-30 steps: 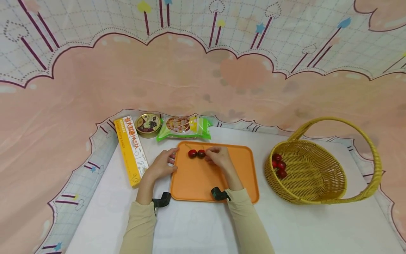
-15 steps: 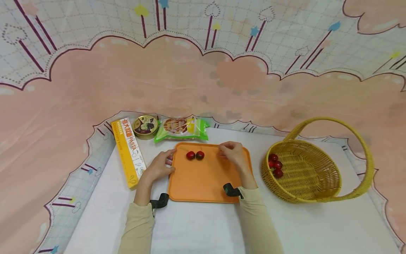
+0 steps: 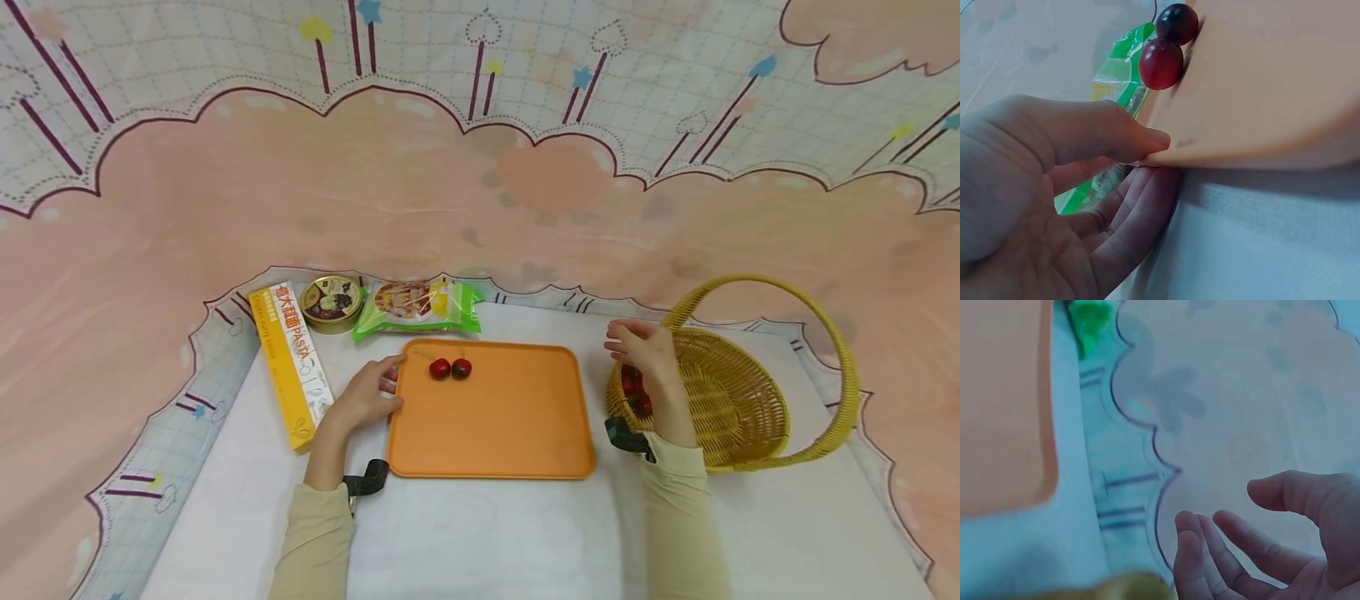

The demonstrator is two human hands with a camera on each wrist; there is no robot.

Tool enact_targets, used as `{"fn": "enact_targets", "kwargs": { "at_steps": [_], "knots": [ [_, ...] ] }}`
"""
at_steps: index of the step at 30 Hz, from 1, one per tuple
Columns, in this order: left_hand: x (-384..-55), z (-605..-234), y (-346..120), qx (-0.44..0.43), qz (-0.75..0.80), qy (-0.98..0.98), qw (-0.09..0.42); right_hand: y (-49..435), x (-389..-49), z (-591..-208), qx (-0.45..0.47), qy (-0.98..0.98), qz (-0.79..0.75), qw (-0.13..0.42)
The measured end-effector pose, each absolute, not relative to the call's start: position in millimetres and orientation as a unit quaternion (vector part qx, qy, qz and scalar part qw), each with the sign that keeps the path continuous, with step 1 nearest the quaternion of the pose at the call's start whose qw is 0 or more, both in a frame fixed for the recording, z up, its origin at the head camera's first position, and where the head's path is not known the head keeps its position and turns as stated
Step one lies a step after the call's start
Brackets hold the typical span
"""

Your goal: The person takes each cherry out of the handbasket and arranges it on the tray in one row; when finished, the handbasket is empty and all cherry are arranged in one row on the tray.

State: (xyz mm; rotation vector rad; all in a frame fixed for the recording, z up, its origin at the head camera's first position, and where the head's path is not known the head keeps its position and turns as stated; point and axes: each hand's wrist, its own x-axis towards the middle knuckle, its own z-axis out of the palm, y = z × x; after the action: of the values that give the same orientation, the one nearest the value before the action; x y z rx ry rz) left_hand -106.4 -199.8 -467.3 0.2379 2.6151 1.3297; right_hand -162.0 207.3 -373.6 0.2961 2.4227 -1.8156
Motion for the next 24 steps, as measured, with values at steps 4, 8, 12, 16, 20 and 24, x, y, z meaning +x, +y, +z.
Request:
{"fn": "enact_targets", "kwargs": {
  "at_steps": [4, 8, 12, 16, 20, 24],
  "knots": [
    [-106, -468, -201, 0.082, 0.452, 0.883, 0.097, 227, -159, -370, 0.093, 0.790, -0.605, 0.048],
    [-106, -468, -201, 0.078, 0.453, 0.882, 0.102, 247, -156, -371, 0.095, 0.781, -0.615, 0.050],
    [-106, -467, -201, 0.077, 0.453, 0.882, 0.103, 265, -156, -375, 0.110, 0.809, -0.574, 0.072],
    [-106, -467, -201, 0.077, 0.453, 0.882, 0.102, 279, -156, -375, 0.116, 0.854, -0.493, 0.123],
    [-106, -466, -201, 0.078, 0.452, 0.883, 0.101, 288, -156, -375, 0.111, 0.859, -0.472, 0.165],
    [-105, -466, -201, 0.083, 0.451, 0.883, 0.096, 292, -160, -379, 0.119, 0.849, -0.479, 0.188]
  ]
}}
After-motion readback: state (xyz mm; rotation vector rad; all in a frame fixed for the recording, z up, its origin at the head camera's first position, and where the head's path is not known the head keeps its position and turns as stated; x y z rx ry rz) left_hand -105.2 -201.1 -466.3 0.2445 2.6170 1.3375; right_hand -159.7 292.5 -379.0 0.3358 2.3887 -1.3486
